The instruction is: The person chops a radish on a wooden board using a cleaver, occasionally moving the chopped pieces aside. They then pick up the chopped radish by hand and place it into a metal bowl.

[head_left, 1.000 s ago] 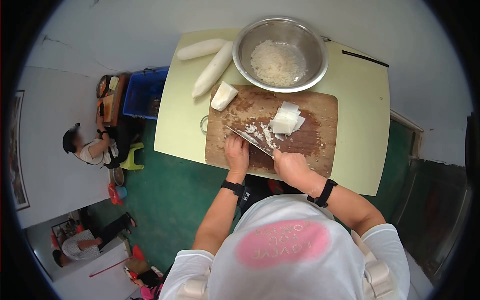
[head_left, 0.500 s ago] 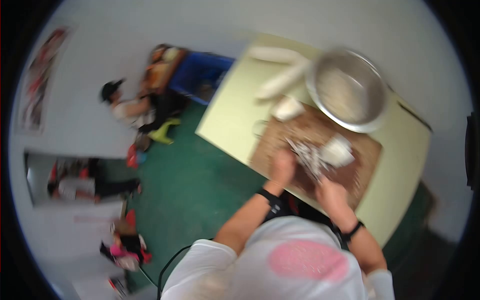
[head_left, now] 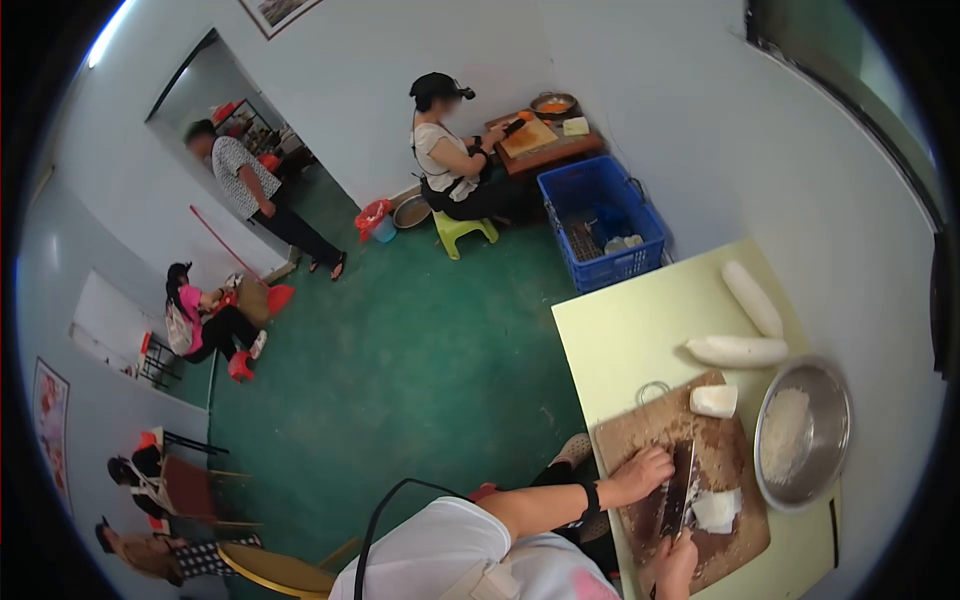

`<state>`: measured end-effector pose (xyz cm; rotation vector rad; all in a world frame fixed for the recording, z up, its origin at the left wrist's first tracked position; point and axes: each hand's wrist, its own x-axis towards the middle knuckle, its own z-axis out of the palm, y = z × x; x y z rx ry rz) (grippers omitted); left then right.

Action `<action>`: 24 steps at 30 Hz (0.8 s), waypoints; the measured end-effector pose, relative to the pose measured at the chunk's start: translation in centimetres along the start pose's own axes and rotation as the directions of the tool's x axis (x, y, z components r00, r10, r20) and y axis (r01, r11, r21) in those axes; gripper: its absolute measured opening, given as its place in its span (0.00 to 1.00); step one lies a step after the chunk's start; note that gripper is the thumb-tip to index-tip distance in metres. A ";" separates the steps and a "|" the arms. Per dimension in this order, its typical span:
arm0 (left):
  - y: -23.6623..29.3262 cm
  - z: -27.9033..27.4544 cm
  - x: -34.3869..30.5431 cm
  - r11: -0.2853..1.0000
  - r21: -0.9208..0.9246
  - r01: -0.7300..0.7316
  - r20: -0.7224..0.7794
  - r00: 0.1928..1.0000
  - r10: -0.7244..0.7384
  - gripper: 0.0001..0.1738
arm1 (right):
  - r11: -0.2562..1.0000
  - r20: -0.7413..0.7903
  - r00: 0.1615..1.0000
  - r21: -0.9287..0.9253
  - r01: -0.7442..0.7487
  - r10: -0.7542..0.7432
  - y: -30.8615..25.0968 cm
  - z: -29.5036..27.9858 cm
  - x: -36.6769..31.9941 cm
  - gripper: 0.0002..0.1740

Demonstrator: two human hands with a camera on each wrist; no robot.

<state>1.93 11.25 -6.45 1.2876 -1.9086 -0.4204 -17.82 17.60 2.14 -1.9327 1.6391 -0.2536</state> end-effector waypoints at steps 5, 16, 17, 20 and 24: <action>-0.1 0.2 -0.2 0.999 -0.020 0.031 0.048 0.998 -0.030 0.09 | 0.990 -0.010 1.000 -0.142 -0.009 0.008 -1.0 1.4 3.2 0.11; 0.5 -0.4 -0.1 1.000 -0.013 0.004 -0.011 1.000 -0.004 0.11 | 0.989 -0.046 0.998 -0.138 -0.052 0.046 -0.4 2.4 3.0 0.11; 0.7 -0.7 0.0 1.000 -0.021 -0.016 -0.044 0.999 0.015 0.11 | 0.989 -0.054 0.997 -0.134 -0.062 0.055 -0.6 2.1 2.9 0.12; 0.9 -1.3 0.0 1.000 -0.002 -0.030 -0.078 0.997 0.030 0.11 | 0.993 -0.103 0.994 -0.109 -0.041 0.029 -0.9 2.0 2.9 0.10; 0.5 -0.9 -0.3 0.999 0.030 -0.041 0.004 0.999 0.041 0.11 | 0.994 -0.095 0.995 -0.107 -0.034 0.024 -0.9 2.2 2.9 0.09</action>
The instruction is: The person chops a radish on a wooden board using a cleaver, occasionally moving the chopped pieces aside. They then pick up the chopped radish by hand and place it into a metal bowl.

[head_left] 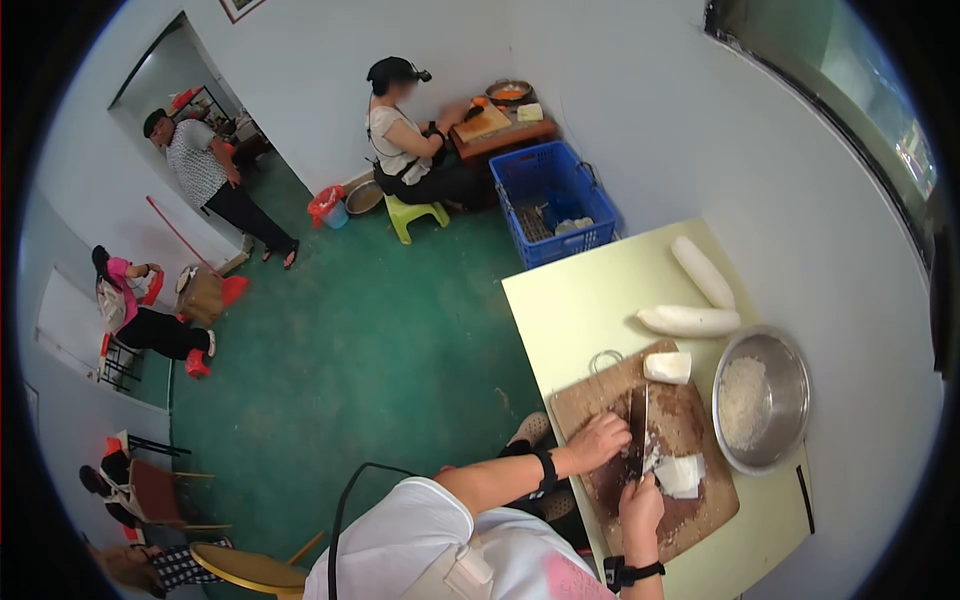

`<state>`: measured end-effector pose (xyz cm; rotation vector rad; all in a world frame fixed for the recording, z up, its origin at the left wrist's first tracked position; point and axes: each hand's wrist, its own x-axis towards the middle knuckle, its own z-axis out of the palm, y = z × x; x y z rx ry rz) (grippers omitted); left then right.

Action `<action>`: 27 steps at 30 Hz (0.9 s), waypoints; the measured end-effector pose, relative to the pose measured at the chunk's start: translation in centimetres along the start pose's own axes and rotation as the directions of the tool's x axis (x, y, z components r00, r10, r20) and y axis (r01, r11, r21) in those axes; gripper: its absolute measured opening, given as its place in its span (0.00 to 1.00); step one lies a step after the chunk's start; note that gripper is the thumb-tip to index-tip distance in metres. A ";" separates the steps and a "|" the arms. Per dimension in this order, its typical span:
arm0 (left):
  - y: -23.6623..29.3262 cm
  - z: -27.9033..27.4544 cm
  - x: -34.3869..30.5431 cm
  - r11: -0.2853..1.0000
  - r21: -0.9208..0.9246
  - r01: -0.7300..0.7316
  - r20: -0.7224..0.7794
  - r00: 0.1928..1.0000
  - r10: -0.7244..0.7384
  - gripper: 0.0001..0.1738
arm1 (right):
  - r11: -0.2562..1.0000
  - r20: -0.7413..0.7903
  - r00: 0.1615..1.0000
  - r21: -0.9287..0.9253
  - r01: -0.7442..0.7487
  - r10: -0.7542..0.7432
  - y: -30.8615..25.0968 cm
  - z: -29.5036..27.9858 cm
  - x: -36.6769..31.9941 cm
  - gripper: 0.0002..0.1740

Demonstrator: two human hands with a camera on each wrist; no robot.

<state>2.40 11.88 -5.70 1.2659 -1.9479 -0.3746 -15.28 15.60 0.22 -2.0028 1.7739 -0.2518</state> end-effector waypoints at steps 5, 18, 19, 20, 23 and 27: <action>0.0 0.1 0.1 1.000 -0.002 0.000 -0.002 1.000 0.000 0.12 | 1.000 -0.008 1.000 -0.021 -0.006 0.005 -0.4 -0.3 -0.3 0.10; 0.5 -0.1 0.5 0.998 0.011 -0.064 -0.049 0.997 0.065 0.19 | 0.997 -0.043 0.998 0.051 -0.054 0.056 -0.2 -0.5 -0.5 0.10; 0.4 0.1 0.0 0.999 0.039 0.000 -0.032 0.999 0.001 0.22 | 0.996 -0.055 0.997 0.067 -0.052 0.056 -0.1 -1.0 -0.9 0.10; 0.6 -0.2 0.1 1.000 0.022 0.005 -0.058 0.998 -0.004 0.23 | 0.995 -0.066 0.997 0.089 -0.037 0.043 -0.2 -1.4 -1.3 0.10; 0.2 -0.1 -0.1 0.999 -0.028 0.038 -0.036 0.999 -0.039 0.21 | 0.996 -0.057 0.997 0.077 -0.047 0.052 -0.3 -2.4 -2.3 0.09; 0.4 -0.1 0.1 0.999 -0.013 0.042 -0.037 0.998 -0.042 0.16 | 0.997 -0.046 0.998 0.073 -0.026 0.029 -0.5 -2.5 -3.2 0.09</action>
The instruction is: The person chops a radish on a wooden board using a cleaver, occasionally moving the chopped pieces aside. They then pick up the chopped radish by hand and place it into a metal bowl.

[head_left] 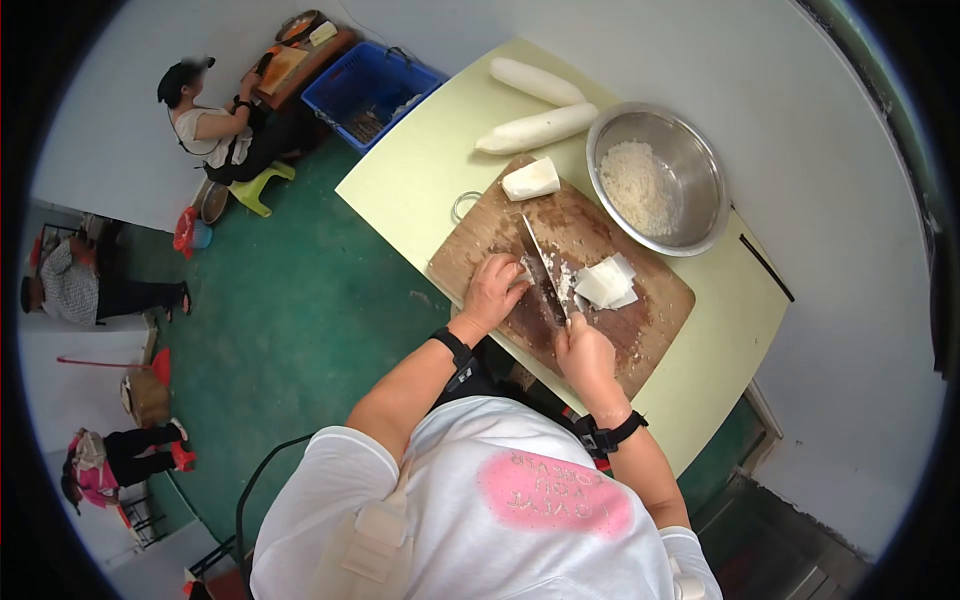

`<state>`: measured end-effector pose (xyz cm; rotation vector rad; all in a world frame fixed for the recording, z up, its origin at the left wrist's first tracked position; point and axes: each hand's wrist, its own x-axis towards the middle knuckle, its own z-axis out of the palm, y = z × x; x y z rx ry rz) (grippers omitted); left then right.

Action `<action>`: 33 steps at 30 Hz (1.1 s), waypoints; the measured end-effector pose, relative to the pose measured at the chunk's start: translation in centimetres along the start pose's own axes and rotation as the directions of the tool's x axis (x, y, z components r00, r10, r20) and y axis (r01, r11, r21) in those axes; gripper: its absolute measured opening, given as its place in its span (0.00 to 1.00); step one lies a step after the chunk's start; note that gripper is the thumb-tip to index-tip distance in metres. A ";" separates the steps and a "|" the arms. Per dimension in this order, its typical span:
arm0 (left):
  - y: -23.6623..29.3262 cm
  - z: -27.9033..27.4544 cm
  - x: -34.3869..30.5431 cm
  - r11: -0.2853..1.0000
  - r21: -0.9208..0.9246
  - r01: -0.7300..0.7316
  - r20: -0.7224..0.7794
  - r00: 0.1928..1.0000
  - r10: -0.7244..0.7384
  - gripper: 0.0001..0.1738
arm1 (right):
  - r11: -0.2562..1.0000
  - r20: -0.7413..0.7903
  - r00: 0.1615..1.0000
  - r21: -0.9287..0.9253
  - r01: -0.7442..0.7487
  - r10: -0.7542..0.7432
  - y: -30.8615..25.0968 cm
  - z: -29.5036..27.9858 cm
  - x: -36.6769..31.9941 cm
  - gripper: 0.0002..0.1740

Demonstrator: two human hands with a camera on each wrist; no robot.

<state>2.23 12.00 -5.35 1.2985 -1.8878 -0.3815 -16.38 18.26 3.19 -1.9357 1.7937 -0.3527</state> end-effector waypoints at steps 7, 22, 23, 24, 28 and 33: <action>-0.1 0.6 0.1 0.996 0.070 -0.050 0.015 0.999 0.049 0.11 | 0.998 -0.007 0.998 -0.033 0.062 -0.062 -0.2 0.9 -0.1 0.08; -0.3 0.6 -0.2 0.998 0.053 -0.023 -0.014 1.000 0.024 0.09 | 0.990 0.049 0.997 -0.123 0.062 -0.056 -0.5 -0.2 0.7 0.09; -0.3 0.7 -0.1 0.998 0.051 -0.025 -0.017 1.000 0.026 0.09 | 0.991 0.059 0.997 -0.116 0.063 -0.057 -0.6 -0.3 0.5 0.09; -0.3 0.7 0.0 0.999 0.040 -0.023 -0.023 0.999 0.024 0.09 | 0.992 0.070 0.996 -0.108 0.066 -0.058 -0.6 -0.3 0.4 0.09; -0.5 0.8 0.0 0.997 0.045 -0.059 -0.053 0.997 0.061 0.08 | 0.991 0.057 0.996 -0.111 0.078 -0.072 -0.2 1.1 0.8 0.08; -0.4 0.4 0.0 0.998 0.037 -0.052 0.013 0.999 0.051 0.08 | 0.993 0.045 0.996 -0.095 0.076 -0.072 -0.3 2.6 3.4 0.09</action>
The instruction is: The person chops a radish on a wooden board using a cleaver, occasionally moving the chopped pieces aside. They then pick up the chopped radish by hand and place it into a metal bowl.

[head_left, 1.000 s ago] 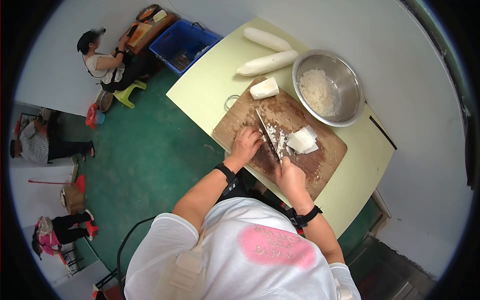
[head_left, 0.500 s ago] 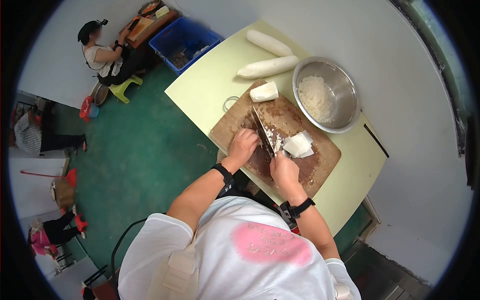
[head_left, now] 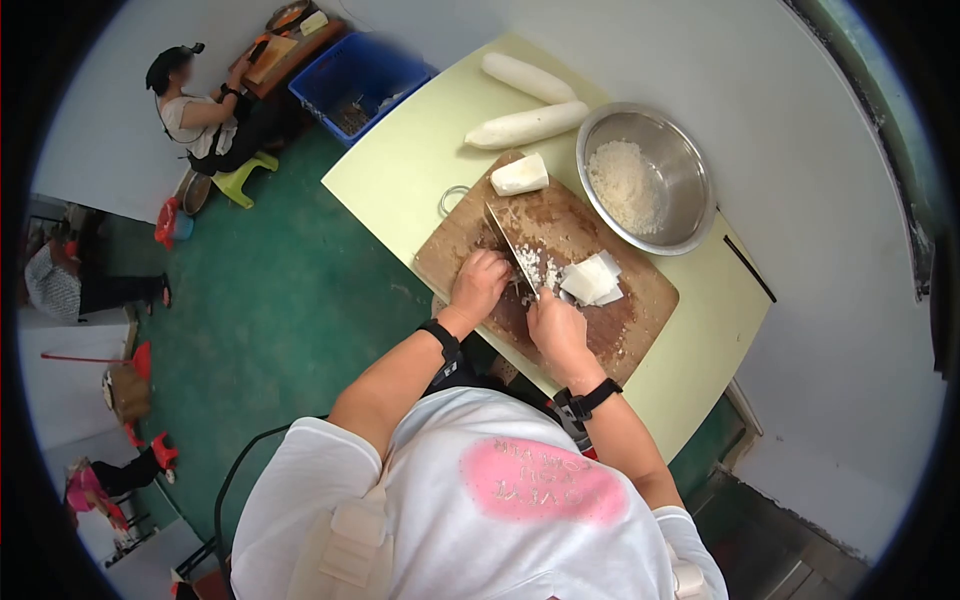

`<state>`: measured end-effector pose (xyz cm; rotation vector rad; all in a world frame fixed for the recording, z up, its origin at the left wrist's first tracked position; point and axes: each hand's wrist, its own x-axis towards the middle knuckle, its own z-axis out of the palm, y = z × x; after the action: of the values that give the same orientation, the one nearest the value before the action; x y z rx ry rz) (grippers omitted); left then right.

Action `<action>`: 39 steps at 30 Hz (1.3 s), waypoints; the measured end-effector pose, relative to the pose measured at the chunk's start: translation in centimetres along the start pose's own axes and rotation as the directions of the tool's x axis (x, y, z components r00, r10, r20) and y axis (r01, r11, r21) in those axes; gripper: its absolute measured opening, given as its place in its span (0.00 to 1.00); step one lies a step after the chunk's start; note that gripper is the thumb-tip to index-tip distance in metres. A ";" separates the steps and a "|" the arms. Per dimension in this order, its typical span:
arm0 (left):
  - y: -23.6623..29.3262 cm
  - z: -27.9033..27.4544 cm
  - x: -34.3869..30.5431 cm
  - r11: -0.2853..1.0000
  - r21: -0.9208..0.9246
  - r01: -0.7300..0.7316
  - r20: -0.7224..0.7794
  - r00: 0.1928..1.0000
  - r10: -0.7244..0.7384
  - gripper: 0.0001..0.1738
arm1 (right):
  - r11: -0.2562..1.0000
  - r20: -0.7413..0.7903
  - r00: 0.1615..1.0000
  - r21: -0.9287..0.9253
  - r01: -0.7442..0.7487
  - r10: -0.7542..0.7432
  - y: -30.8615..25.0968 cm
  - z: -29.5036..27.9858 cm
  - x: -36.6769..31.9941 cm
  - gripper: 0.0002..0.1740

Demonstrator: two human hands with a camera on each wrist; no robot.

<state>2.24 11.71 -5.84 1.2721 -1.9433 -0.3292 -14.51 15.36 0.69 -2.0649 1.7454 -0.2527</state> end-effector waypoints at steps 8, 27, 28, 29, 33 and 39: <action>-0.1 0.6 -0.2 0.999 -0.019 0.033 -0.033 0.999 -0.033 0.08 | 0.999 0.000 1.000 0.043 -0.004 0.004 0.0 -2.5 -2.3 0.09; 1.6 -0.9 -0.7 0.998 0.016 0.062 -0.013 0.998 -0.062 0.26 | 0.995 -0.014 0.998 0.082 -0.063 0.064 0.9 -2.1 -1.0 0.10; 2.2 -0.9 -0.6 0.998 0.017 0.063 -0.016 0.998 -0.062 0.26 | 0.996 -0.033 0.998 0.079 -0.048 0.051 1.0 -2.4 -0.9 0.10; 2.8 -0.7 -0.5 0.993 0.083 0.088 0.003 0.996 -0.089 0.29 | 0.994 -0.046 0.997 0.095 -0.049 0.054 0.9 -2.7 -1.1 0.09; 3.3 -0.1 -0.3 0.971 0.201 0.129 0.036 0.990 -0.139 0.33 | 0.993 -0.035 0.997 0.101 -0.059 0.063 0.8 -3.0 -1.4 0.09; 1.8 -0.9 -0.6 0.987 0.122 0.105 0.052 0.992 -0.112 0.28 | 0.993 -0.076 0.996 0.114 -0.028 0.037 0.7 -2.6 -2.5 0.09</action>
<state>1.84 13.24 -4.52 1.4643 -1.9713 -0.3122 -16.69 17.14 3.07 -1.9687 1.7657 -0.4178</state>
